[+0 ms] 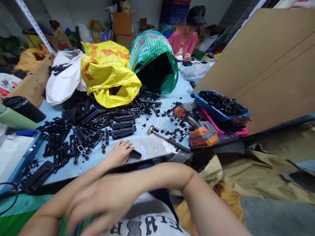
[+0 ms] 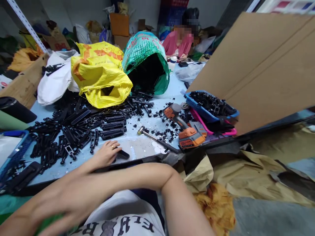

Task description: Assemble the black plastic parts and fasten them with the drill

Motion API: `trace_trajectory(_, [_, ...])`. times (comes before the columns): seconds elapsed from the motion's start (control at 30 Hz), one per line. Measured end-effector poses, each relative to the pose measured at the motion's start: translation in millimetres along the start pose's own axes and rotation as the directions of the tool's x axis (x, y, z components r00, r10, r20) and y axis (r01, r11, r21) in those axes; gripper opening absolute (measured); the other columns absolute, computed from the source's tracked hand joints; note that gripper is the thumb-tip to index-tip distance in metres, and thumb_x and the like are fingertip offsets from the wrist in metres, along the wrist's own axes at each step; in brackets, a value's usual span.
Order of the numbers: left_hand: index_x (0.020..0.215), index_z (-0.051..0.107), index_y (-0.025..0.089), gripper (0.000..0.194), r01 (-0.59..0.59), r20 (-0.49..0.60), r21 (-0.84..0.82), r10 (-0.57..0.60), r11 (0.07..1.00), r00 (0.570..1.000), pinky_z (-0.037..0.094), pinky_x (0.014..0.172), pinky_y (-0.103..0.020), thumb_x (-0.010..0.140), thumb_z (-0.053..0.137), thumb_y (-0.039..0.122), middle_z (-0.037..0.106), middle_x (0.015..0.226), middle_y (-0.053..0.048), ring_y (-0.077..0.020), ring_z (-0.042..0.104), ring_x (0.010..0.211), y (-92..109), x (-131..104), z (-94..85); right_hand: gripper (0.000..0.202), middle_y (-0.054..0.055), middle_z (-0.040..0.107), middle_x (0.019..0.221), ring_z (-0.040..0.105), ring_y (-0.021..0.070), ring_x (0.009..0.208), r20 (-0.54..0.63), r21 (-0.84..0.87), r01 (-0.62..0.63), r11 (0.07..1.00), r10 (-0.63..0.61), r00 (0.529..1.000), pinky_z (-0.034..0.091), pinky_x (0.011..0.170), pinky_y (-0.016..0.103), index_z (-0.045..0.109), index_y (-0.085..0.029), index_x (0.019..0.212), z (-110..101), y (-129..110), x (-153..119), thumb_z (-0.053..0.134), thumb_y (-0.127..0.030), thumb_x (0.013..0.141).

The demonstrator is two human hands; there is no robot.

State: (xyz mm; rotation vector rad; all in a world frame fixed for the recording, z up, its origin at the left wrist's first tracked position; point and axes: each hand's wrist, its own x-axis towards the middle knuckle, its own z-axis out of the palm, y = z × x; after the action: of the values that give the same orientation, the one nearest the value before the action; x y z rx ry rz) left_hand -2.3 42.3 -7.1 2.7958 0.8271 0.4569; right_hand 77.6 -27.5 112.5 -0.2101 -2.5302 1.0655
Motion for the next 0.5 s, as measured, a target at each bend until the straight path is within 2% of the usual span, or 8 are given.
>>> trace_trajectory(0.1, [0.100, 0.066, 0.012, 0.029, 0.015, 0.089, -0.034, -0.012, 0.999, 0.996, 0.048, 0.085, -0.032, 0.083, 0.045, 0.024, 0.064, 0.098, -0.010, -0.0187, 0.058, 0.093, 0.5, 9.8, 8.8, 0.022, 0.006, 0.061, 0.097, 0.054, 0.0159, 0.089, -0.184, -0.146, -0.197, 0.969, 0.169, 0.968, 0.042, 0.078, 0.027, 0.061, -0.019, 0.094, -51.0, 58.7, -23.2, 0.053, -0.038, 0.087])
trace_trajectory(0.13, [0.101, 0.066, 0.012, 0.030, 0.019, 0.100, -0.040, -0.015, 0.999, 0.995, 0.048, 0.083, -0.031, 0.085, 0.043, 0.025, 0.064, 0.095, -0.009, -0.0184, 0.059, 0.090, 1.3, 11.4, 11.5, 0.020, 0.008, 0.061, 0.093, 0.054, 0.0172, 0.087, -0.244, -0.180, -0.290, 0.940, 0.243, 0.939, 0.041, 0.078, 0.029, 0.061, -0.016, 0.090, -73.2, 83.6, -35.0, 0.051, -0.033, 0.089])
trace_trajectory(0.17, [0.108, 0.063, 0.012, 0.032, 0.016, 0.114, -0.033, -0.012, 0.999, 0.993, 0.047, 0.084, -0.032, 0.086, 0.043, 0.024, 0.064, 0.094, -0.010, -0.0189, 0.059, 0.089, 1.9, 12.0, 13.9, 0.019, 0.007, 0.061, 0.088, 0.054, 0.0168, 0.083, -0.367, -0.261, -0.484, 0.835, 0.378, 0.850, 0.041, 0.076, 0.028, 0.061, -0.016, 0.086, -96.3, 109.2, -48.4, 0.052, -0.032, 0.088])
trace_trajectory(0.23, [0.115, 0.060, 0.017, 0.031, 0.019, 0.142, 0.012, -0.020, 1.000, 0.990, 0.045, 0.084, -0.036, 0.087, 0.045, 0.017, 0.065, 0.093, -0.010, -0.0210, 0.058, 0.090, 2.7, 10.2, 16.8, 0.019, 0.009, 0.061, 0.096, 0.053, 0.0181, 0.087, -0.555, -0.322, -0.779, 0.538, 0.559, 0.616, 0.040, 0.077, 0.029, 0.059, -0.015, 0.094, -141.1, 157.2, -77.6, 0.050, -0.031, 0.089])
trace_trajectory(0.3, [0.117, 0.056, 0.017, 0.032, 0.076, 0.140, 0.077, -0.086, 0.994, 0.986, 0.044, 0.080, -0.035, 0.088, 0.044, 0.015, 0.063, 0.092, -0.011, -0.0218, 0.058, 0.089, 3.1, 6.0, 17.4, 0.024, 0.013, 0.058, 0.109, 0.051, 0.0201, 0.097, -0.662, -0.338, -0.905, 0.259, 0.618, 0.425, 0.038, 0.080, 0.029, 0.055, -0.013, 0.107, -177.5, 195.4, -105.4, 0.046, -0.027, 0.090])
trace_trajectory(0.37, [0.118, 0.054, 0.016, 0.031, 0.174, 0.091, 0.132, -0.187, 0.976, 0.978, 0.043, 0.075, -0.034, 0.089, 0.044, 0.018, 0.062, 0.093, -0.011, -0.0221, 0.057, 0.088, 3.8, 1.4, 16.3, 0.028, 0.017, 0.054, 0.116, 0.046, 0.0226, 0.106, -0.715, -0.362, -0.931, 0.033, 0.631, 0.301, 0.036, 0.082, 0.030, 0.051, -0.010, 0.114, -201.4, 222.4, -127.3, 0.042, -0.022, 0.090])
trace_trajectory(0.43, [0.119, 0.052, 0.017, 0.031, 0.253, 0.045, 0.172, -0.264, 0.952, 0.963, 0.042, 0.072, -0.034, 0.090, 0.043, 0.020, 0.061, 0.092, -0.009, -0.0219, 0.056, 0.086, 5.2, -2.0, 14.7, 0.031, 0.019, 0.053, 0.118, 0.043, 0.0238, 0.109, -0.722, -0.382, -0.922, -0.064, 0.643, 0.254, 0.034, 0.083, 0.031, 0.049, -0.009, 0.117, -213.7, 240.4, -141.1, 0.041, -0.016, 0.089])
trace_trajectory(0.5, [0.119, 0.051, 0.017, 0.031, 0.298, 0.024, 0.199, -0.309, 0.934, 0.951, 0.042, 0.071, -0.033, 0.090, 0.043, 0.019, 0.061, 0.090, -0.009, -0.0213, 0.056, 0.085, 6.9, -3.9, 13.8, 0.031, 0.019, 0.055, 0.115, 0.044, 0.0236, 0.107, -0.704, -0.390, -0.919, -0.060, 0.663, 0.256, 0.032, 0.083, 0.032, 0.049, -0.008, 0.116, -219.8, 251.6, -147.6, 0.041, -0.012, 0.086])
